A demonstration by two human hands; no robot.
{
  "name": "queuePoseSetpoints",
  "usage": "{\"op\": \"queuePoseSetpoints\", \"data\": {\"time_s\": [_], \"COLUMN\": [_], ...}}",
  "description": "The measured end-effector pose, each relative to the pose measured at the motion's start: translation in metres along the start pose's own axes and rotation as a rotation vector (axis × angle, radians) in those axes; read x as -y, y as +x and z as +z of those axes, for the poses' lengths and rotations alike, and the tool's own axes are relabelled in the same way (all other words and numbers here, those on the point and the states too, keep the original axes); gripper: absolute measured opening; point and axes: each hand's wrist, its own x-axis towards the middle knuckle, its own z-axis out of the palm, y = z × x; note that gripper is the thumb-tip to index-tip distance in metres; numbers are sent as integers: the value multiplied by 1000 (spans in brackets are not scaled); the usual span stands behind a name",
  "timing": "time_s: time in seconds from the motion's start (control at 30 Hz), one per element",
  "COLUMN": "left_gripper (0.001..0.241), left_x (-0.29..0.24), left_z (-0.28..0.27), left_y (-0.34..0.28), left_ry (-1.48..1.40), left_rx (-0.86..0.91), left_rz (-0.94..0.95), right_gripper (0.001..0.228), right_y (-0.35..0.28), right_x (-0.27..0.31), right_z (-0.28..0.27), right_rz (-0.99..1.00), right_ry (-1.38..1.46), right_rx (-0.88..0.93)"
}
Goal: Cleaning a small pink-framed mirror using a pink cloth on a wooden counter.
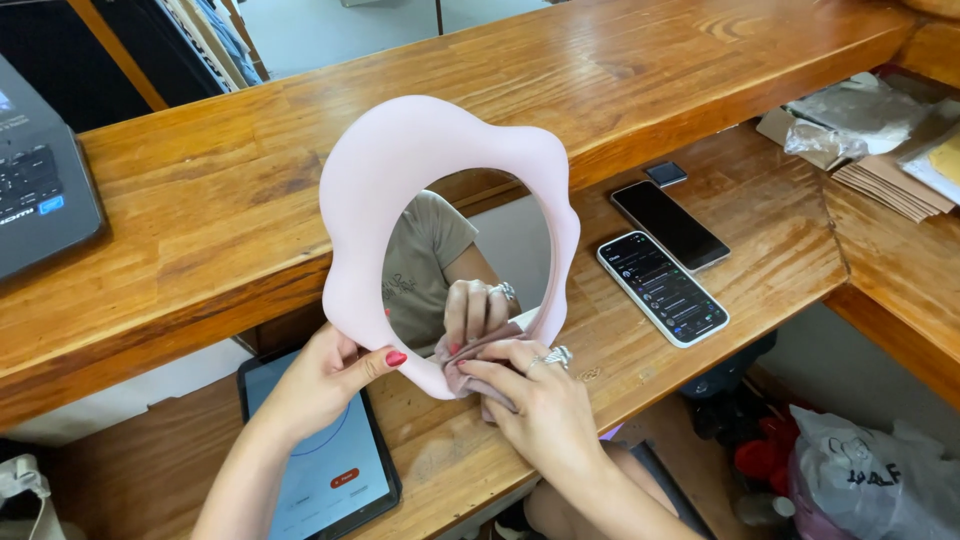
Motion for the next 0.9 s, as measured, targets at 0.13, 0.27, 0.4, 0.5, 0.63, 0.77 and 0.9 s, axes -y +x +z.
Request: {"op": "queuePoseSetpoints", "data": {"time_s": [0.13, 0.27, 0.4, 0.5, 0.63, 0.77, 0.9], "left_gripper": [24, 24, 35, 36, 38, 40, 41], "left_x": [1, -6, -11, -14, 20, 22, -2], "left_z": [1, 1, 3, 9, 3, 4, 8], "left_y": [0, 0, -1, 0, 5, 5, 2], "left_ry": [-32, 2, -29, -82, -75, -89, -104], "left_rx": [-2, 19, 68, -19, -30, -13, 2], "left_rz": [22, 44, 85, 145, 115, 128, 146], "right_gripper": [24, 31, 27, 30, 35, 31, 29], "right_y": [-8, 8, 41, 80, 115, 113, 83], "right_x": [-2, 14, 30, 32, 21, 25, 32], "right_z": [7, 8, 4, -3, -33, -29, -8], "right_rz": [102, -73, -253, -230, -233, -257, -389], "right_ry": [-71, -4, 41, 75, 71, 121, 61], "right_rx": [-36, -128, -263, -450, -614, -617, -406]}}
